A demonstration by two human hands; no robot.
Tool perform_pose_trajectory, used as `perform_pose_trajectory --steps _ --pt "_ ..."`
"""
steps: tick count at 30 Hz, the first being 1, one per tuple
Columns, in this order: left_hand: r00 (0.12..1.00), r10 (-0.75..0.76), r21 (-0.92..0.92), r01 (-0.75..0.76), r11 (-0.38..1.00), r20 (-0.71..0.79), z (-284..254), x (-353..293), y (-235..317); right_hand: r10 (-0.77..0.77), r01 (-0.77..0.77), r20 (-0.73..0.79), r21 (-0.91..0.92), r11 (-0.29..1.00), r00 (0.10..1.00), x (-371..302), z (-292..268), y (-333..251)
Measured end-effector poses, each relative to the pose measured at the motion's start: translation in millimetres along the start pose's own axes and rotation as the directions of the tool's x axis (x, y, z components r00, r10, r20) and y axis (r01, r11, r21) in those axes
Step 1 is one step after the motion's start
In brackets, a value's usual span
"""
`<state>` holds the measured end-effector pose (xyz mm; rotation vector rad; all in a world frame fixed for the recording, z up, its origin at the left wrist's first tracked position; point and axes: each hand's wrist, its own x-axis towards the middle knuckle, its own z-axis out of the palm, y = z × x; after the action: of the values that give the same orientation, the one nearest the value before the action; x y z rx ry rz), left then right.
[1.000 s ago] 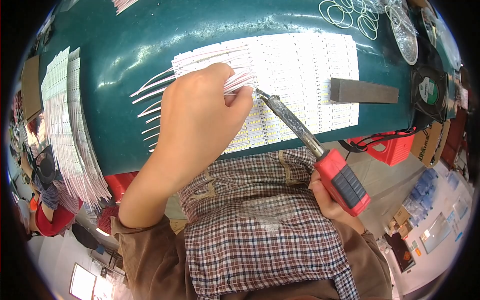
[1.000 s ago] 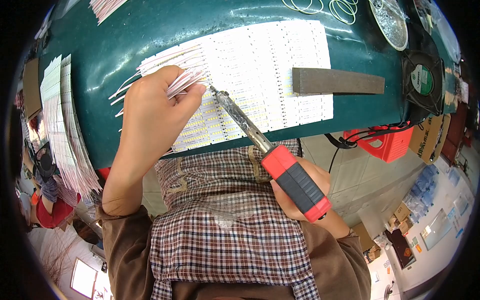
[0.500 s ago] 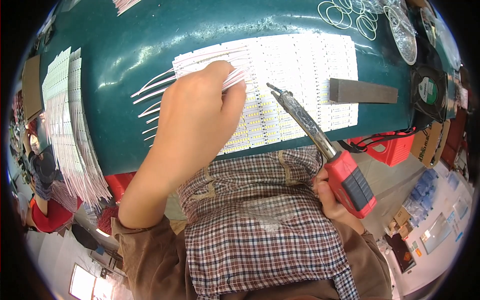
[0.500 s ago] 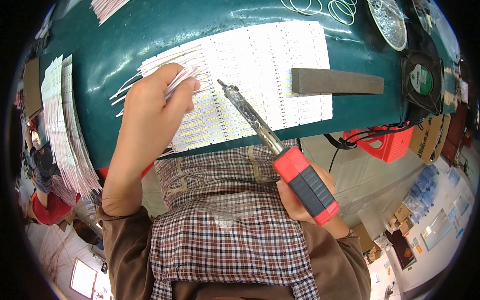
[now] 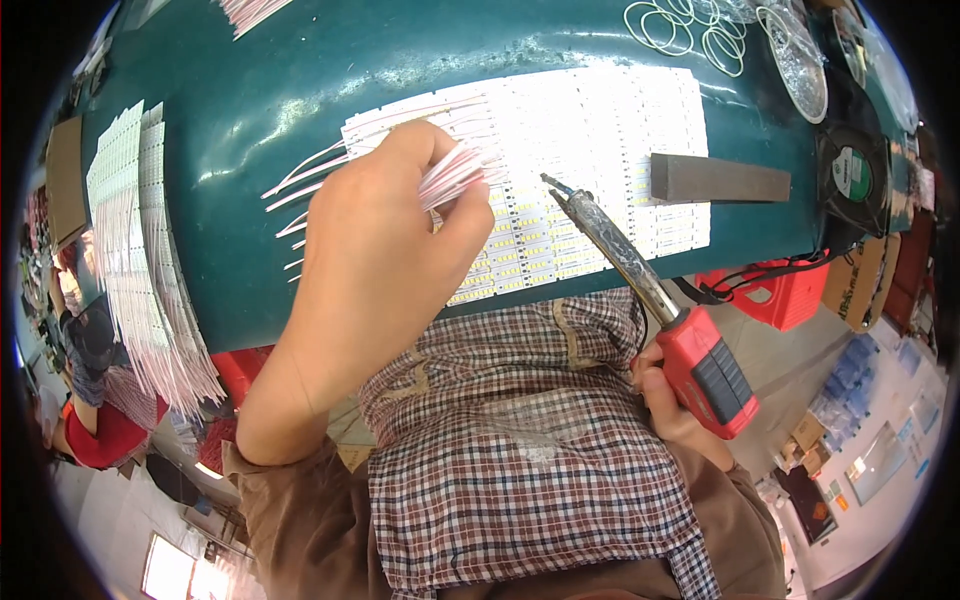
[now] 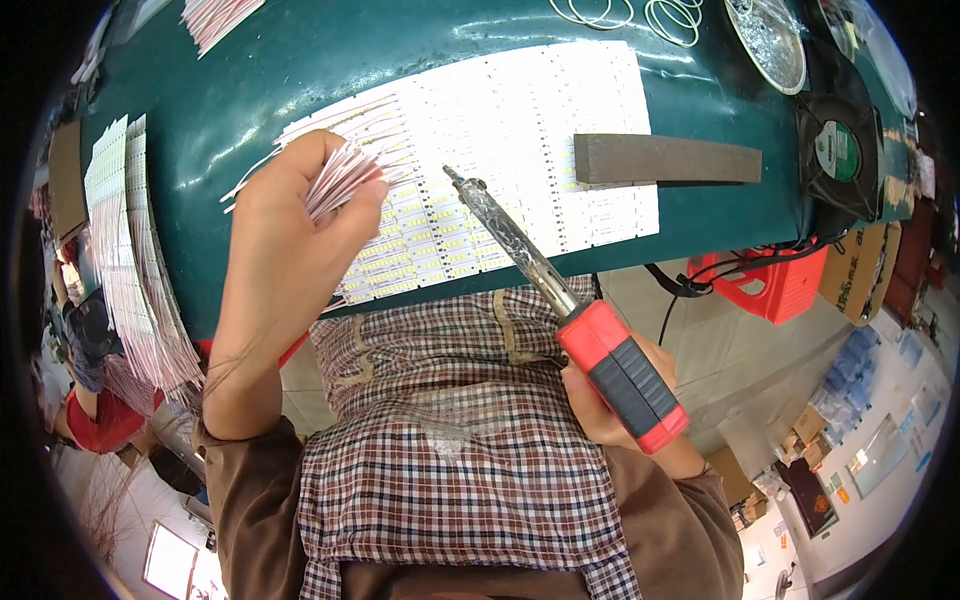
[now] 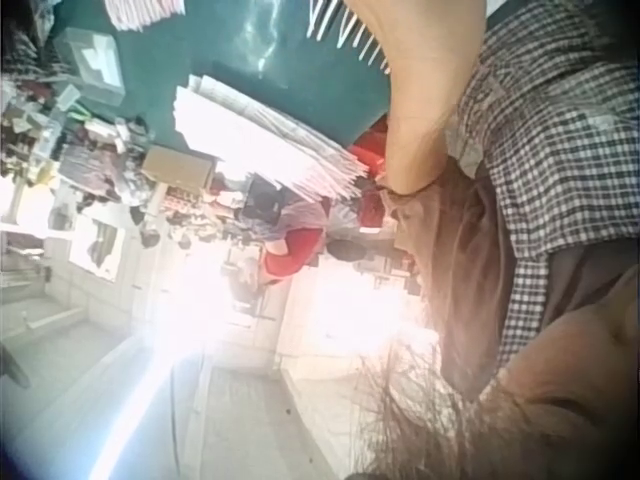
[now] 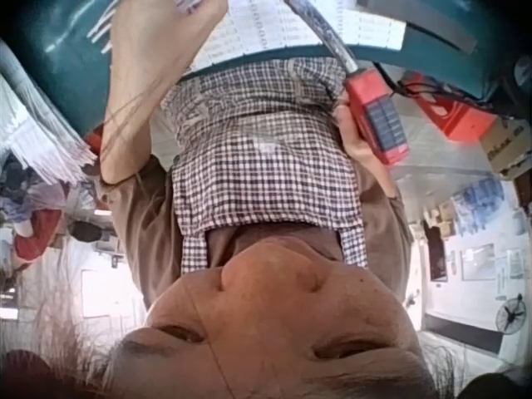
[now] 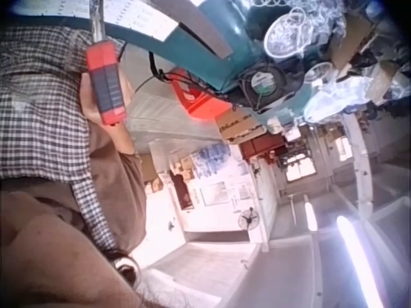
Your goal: The person places pre-cut wires onto LED strip boards and solders them in place using a soldering iron.
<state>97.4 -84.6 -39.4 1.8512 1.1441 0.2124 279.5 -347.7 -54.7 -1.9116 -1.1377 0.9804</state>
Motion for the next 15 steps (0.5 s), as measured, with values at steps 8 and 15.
perform_pose_trajectory --steps 8,15 --pt "0.997 -0.070 -0.063 0.071 0.995 0.025 16 -1 -9 -0.018 0.018 0.026 -0.007 1.000 1.000 -7 1 12" --pt "0.998 0.039 0.126 -0.032 0.991 -0.051 16 -5 -15 -0.095 0.095 0.000 0.013 0.995 0.996 1 8 7"
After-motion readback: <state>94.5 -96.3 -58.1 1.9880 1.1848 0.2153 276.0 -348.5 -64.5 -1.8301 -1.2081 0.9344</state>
